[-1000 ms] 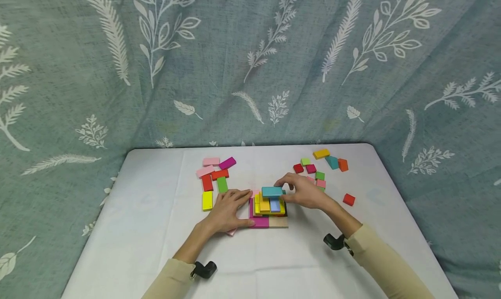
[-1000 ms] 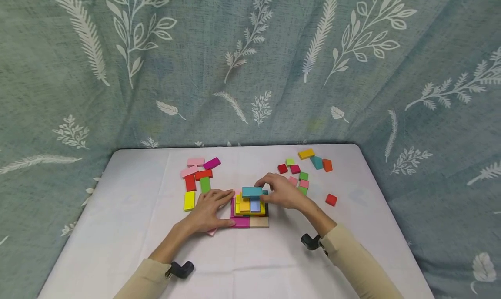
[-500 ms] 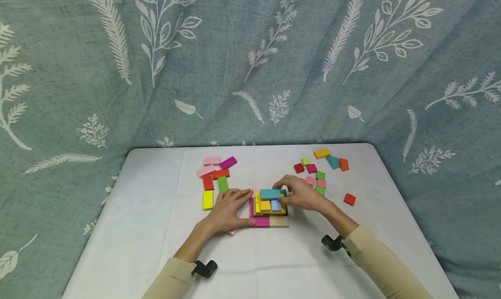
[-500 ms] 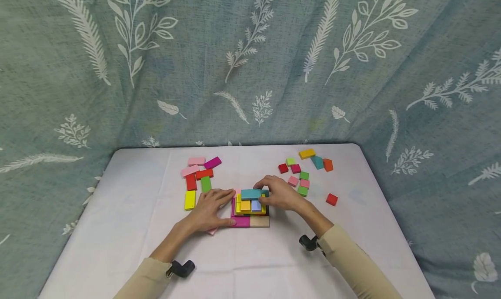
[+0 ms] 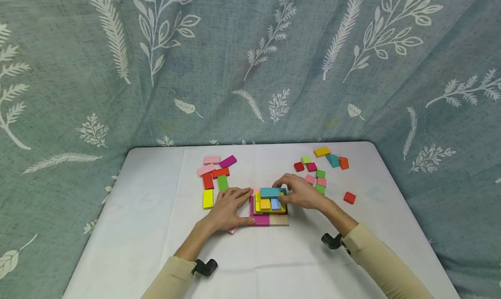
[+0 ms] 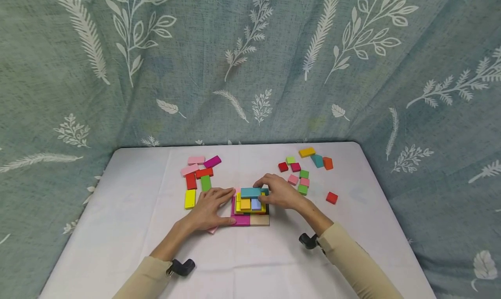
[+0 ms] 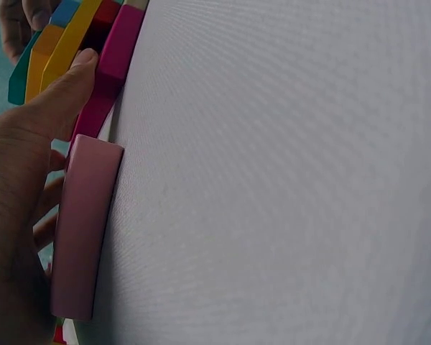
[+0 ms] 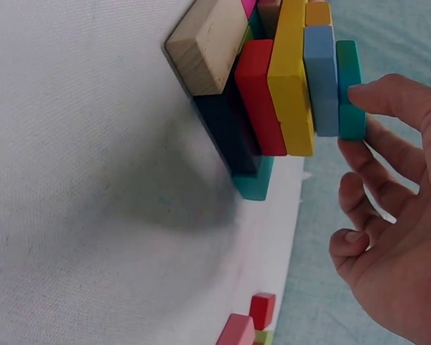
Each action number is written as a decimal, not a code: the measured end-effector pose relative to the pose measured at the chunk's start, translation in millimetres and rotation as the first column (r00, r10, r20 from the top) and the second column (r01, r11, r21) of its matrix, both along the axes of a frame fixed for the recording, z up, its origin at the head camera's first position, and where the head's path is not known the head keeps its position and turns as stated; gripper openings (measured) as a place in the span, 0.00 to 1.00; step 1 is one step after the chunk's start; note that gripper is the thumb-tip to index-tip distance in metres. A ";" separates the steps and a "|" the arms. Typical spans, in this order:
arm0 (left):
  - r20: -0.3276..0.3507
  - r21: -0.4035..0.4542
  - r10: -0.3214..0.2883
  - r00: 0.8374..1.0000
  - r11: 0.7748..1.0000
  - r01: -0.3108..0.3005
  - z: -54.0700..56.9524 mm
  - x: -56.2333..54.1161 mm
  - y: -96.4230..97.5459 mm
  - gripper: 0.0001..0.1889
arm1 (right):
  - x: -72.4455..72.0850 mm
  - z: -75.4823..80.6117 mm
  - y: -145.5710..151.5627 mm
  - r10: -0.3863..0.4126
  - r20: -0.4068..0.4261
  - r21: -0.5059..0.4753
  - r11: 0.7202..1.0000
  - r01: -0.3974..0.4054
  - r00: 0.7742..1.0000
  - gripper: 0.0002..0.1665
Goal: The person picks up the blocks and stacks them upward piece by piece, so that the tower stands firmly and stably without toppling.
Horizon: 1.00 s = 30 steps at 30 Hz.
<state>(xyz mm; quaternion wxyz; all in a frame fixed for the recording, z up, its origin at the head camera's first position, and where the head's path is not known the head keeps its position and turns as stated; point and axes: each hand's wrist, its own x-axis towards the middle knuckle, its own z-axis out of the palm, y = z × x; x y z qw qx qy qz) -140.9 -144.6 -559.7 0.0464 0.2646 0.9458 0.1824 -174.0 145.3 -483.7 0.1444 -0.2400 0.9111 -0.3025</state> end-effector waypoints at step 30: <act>0.011 -0.017 -0.011 1.000 1.000 0.011 2.3 1.3 -1.2 0.53 | -94.0 -14.8 126.7 -0.372 0.028 -0.045 0.927 0.373 0.928 0.27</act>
